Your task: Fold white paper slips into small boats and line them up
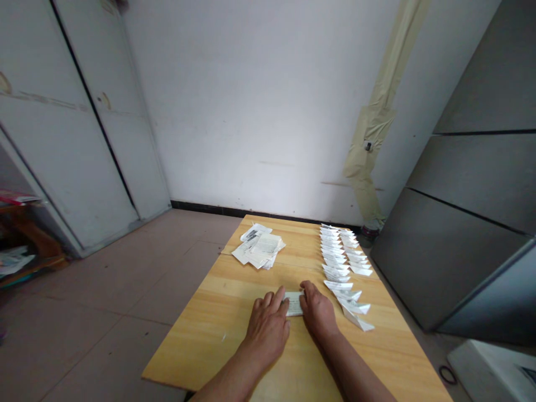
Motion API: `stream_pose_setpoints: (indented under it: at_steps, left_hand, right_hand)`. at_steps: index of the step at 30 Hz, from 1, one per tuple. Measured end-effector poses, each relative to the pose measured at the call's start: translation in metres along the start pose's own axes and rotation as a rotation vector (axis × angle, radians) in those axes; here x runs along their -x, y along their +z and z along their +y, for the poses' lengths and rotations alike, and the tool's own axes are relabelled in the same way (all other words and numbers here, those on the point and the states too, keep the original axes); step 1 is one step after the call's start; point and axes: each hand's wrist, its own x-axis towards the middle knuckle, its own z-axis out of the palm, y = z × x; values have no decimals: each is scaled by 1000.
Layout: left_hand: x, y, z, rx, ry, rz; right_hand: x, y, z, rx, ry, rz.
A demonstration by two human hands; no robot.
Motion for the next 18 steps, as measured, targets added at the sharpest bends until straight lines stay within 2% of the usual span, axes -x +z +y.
stream_pose_setpoints:
  at_steps: [6, 12, 18]
  left_hand:
    - [-4, -3, -1, 4, 41, -37]
    - [-5, -5, 0, -5, 44, -57]
    - [-5, -8, 1, -47, 78, -81]
  right_hand:
    - [3, 3, 0, 114, -40, 68]
    - [5, 6, 4, 233, -167, 180]
    - [6, 6, 5, 270, -196, 190]
